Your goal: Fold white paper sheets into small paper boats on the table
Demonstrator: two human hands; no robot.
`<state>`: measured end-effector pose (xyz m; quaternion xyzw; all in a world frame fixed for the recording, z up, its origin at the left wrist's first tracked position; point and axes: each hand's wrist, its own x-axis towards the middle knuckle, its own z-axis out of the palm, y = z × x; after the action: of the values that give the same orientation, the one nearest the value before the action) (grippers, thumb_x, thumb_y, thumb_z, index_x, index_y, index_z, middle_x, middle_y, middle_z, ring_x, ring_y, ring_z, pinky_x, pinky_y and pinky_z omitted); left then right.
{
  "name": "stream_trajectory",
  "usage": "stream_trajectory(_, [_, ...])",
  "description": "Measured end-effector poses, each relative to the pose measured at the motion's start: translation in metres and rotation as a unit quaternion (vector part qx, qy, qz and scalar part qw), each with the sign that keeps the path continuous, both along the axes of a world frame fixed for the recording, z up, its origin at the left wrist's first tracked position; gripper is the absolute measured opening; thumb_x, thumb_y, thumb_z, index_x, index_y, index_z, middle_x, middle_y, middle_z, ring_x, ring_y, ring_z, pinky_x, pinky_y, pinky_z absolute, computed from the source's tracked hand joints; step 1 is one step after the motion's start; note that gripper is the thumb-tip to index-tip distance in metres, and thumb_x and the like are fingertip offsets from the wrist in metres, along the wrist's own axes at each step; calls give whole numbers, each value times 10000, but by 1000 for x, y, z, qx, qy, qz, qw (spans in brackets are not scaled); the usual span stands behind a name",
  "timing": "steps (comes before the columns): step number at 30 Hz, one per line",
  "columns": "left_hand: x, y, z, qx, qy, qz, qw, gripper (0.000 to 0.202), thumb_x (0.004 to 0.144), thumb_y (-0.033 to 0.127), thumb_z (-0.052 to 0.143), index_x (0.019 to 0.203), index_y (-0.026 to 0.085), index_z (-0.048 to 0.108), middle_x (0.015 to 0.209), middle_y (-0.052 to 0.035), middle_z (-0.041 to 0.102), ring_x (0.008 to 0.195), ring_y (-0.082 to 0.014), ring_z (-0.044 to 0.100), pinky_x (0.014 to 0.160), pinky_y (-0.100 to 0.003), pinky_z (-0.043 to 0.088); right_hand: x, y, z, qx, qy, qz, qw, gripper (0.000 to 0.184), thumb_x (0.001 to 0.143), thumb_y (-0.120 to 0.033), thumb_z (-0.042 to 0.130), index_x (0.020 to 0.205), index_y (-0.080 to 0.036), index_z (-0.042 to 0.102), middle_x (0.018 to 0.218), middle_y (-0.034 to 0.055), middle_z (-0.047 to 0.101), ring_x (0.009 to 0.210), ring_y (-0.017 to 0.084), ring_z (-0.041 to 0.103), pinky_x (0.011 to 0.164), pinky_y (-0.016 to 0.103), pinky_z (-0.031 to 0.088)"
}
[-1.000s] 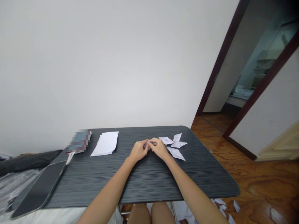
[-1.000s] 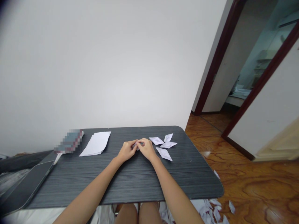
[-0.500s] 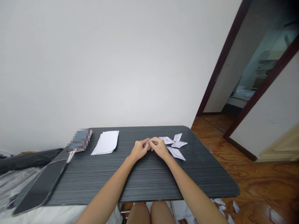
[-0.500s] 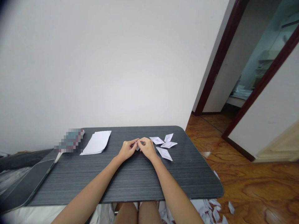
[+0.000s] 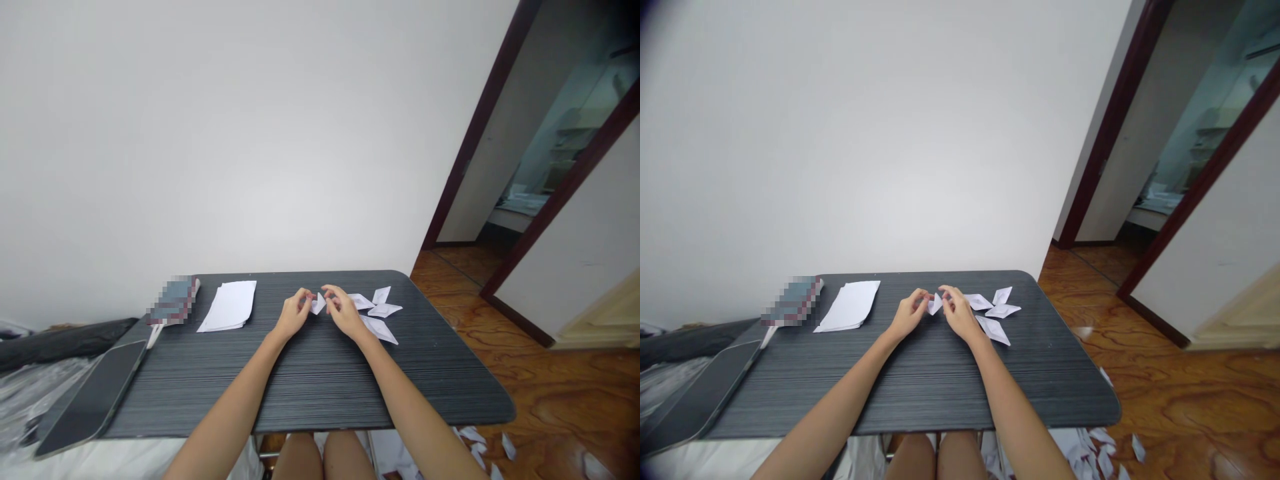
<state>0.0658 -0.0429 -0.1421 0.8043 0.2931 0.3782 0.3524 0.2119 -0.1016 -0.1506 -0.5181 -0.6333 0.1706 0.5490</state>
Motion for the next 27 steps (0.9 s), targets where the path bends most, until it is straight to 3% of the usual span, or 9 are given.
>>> stream_trajectory(3, [-1,-1,0,46,26,-7,999,186,808,258,360,855,164,514,798,-15,602,600,-96,528,576,-197,417,-1,-7,5,7,-104,34,994,393,720,-81,398,1076,-224,484,1020,60,443,645,79,495,605,233,421])
stream_trajectory(6, [-2,-2,1,93,71,-15,993,203,801,209,345,807,160,542,689,1,574,569,-95,489,591,-204,400,1,-11,6,-4,-162,60,985,324,696,-56,433,976,-198,514,970,49,455,672,94,475,661,250,409])
stream_trajectory(11, [-6,1,2,132,97,-53,985,249,803,147,305,872,153,545,800,-34,586,715,-129,523,694,-241,404,8,-10,3,-29,-196,66,978,131,714,-76,463,793,-175,493,811,17,495,680,118,466,656,254,381])
stream_trajectory(15, [-10,4,4,170,126,-106,972,282,806,120,295,950,165,532,926,-55,573,859,-148,517,801,-269,383,12,-10,3,-23,-218,62,974,123,731,-60,435,737,-173,486,771,17,508,727,134,474,679,258,367])
stream_trajectory(21, [-14,1,9,182,166,-130,960,226,802,274,420,959,172,546,898,-61,585,836,-165,536,781,-272,399,11,-12,5,-22,-218,62,974,129,746,-72,417,738,-176,492,784,24,526,750,141,484,689,264,370])
stream_trajectory(27, [-13,3,6,144,126,-120,974,273,722,335,553,939,170,561,898,-69,573,806,-162,538,739,-267,424,9,-13,8,-13,-204,64,977,118,757,-88,411,757,-180,485,855,41,539,800,151,494,714,276,376])
